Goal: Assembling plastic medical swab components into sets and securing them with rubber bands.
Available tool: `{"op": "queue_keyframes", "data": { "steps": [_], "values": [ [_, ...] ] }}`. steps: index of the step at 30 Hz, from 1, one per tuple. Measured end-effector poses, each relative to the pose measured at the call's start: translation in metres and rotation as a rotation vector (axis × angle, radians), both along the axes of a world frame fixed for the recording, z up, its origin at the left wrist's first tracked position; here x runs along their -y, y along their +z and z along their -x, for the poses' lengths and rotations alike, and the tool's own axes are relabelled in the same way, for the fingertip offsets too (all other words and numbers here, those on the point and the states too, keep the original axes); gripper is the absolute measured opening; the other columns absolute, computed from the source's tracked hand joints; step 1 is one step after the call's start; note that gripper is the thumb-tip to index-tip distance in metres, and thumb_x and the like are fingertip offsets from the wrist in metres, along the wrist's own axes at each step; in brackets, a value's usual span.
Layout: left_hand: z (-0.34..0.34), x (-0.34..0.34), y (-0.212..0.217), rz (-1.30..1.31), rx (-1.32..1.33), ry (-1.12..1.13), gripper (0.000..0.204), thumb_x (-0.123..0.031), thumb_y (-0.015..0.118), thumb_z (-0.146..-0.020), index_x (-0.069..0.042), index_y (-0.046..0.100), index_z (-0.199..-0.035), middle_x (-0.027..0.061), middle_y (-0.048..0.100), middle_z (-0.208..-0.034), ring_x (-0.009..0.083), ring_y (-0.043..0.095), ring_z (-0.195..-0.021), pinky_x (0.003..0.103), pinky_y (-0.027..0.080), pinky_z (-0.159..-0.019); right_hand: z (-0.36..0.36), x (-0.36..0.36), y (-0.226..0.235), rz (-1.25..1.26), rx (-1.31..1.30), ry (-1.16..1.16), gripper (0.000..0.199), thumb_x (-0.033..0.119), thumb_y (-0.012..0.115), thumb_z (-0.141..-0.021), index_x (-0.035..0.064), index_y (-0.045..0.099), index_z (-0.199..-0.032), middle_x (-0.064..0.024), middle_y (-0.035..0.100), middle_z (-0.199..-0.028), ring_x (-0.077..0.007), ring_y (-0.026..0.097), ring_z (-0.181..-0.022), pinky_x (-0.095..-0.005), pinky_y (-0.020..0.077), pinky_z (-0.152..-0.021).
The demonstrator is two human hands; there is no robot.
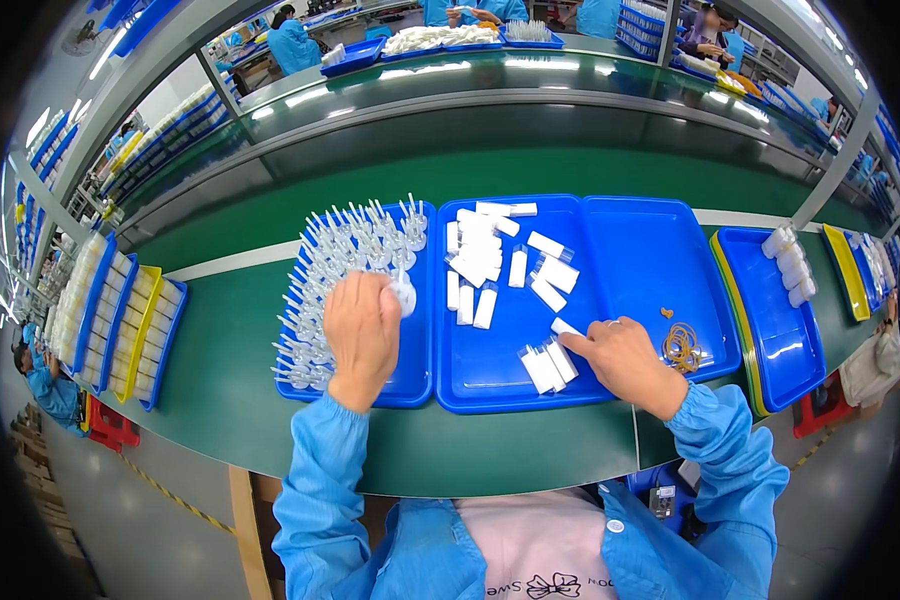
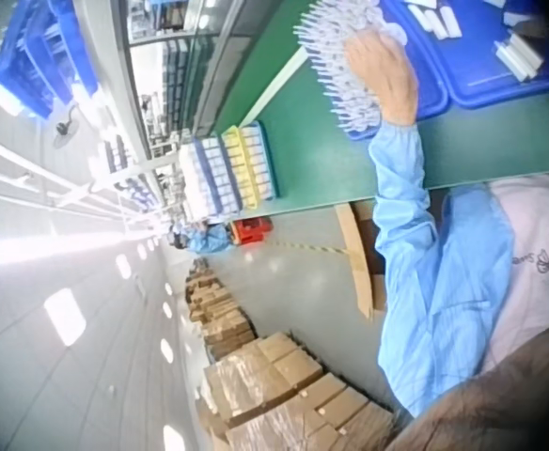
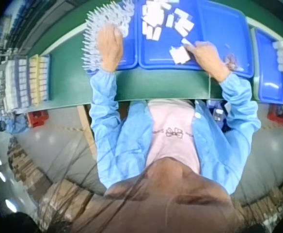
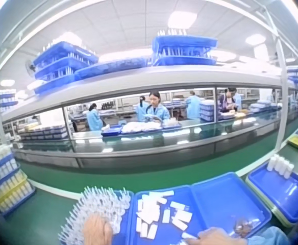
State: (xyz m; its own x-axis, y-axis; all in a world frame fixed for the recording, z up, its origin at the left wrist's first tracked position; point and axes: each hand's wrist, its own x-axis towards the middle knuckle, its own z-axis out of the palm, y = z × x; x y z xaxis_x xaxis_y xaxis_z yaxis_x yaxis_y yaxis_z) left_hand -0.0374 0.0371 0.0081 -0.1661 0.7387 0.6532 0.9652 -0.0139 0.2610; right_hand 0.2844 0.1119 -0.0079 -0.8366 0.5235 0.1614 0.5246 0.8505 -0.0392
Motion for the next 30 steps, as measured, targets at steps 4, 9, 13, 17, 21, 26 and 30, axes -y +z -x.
{"op": "queue_keyframes", "data": {
  "steps": [4,9,13,17,21,26,30],
  "values": [
    [-0.021,0.033,0.004,-0.038,0.621,-0.16,0.009,-0.011,0.061,-0.088,-0.003,0.059,-0.087,0.0072,0.065,-0.08,0.0175,0.063,-0.073,0.031,0.048,-0.064,-0.007,-0.009,0.0,0.286,-0.295,-0.112,0.037,-0.001,0.051,-0.082,0.0115,0.065,-0.114,-0.0103,0.057,-0.074,-0.0247,0.061,-0.067,-0.0355,0.0482,-0.059],
    [-0.048,0.068,0.004,0.078,1.164,-0.305,0.009,0.0,0.066,-0.084,0.001,0.061,-0.092,0.0046,0.066,-0.082,0.014,0.066,-0.079,0.026,0.053,-0.073,-0.007,-0.015,0.018,1.06,-0.707,-0.253,0.033,0.002,0.05,-0.09,0.0065,0.062,-0.12,-0.0026,0.054,-0.079,-0.0094,0.054,-0.064,-0.0236,0.0458,-0.056],
    [-0.059,0.082,-0.004,0.172,1.4,-0.394,0.013,0.004,0.067,-0.083,0.003,0.062,-0.095,0.0072,0.063,-0.092,0.0178,0.066,-0.088,0.028,0.053,-0.08,-0.014,-0.021,0.015,1.144,-0.772,-0.303,0.031,0.008,0.057,-0.089,0.0052,0.06,-0.12,-0.0031,0.054,-0.1,-0.0065,0.051,-0.068,-0.0213,0.0448,-0.059],
    [-0.073,0.095,-0.011,0.213,1.481,-0.506,0.015,0.007,0.067,-0.082,0.004,0.061,-0.096,0.0079,0.058,-0.098,0.0194,0.064,-0.094,0.031,0.052,-0.085,-0.01,-0.017,0.021,0.647,-0.815,-0.068,0.027,0.009,0.059,-0.09,0.0037,0.061,-0.116,-0.0037,0.059,-0.098,-0.0097,0.054,-0.079,-0.0243,0.046,-0.071],
    [-0.088,0.098,-0.012,0.292,1.525,-0.621,0.013,0.007,0.064,-0.084,0.005,0.06,-0.097,0.0086,0.055,-0.102,0.0185,0.062,-0.094,0.031,0.051,-0.087,-0.005,0.008,0.029,1.052,-1.047,-0.158,0.027,0.012,0.059,-0.091,0.0023,0.057,-0.117,-0.0064,0.061,-0.1,-0.0135,0.056,-0.098,-0.0282,0.0433,-0.089],
    [-0.103,0.095,-0.011,0.385,1.572,-0.731,0.013,0.005,0.062,-0.086,0.006,0.061,-0.099,0.0092,0.053,-0.105,0.0181,0.061,-0.094,0.031,0.05,-0.087,0.005,0.033,0.028,1.414,-1.243,-0.142,0.03,0.013,0.061,-0.093,0.0029,0.051,-0.119,-0.0054,0.062,-0.102,-0.0114,0.058,-0.098,-0.0269,0.0445,-0.088],
    [-0.105,0.094,-0.01,0.426,1.575,-0.769,0.013,0.006,0.061,-0.087,0.006,0.061,-0.099,0.0091,0.053,-0.104,0.0181,0.061,-0.094,0.032,0.05,-0.087,0.003,0.037,0.017,1.498,-1.244,-0.139,0.024,0.013,0.06,-0.093,0.0042,0.053,-0.115,-0.0056,0.062,-0.105,-0.0113,0.057,-0.099,-0.0262,0.0435,-0.089]
  ]
}}
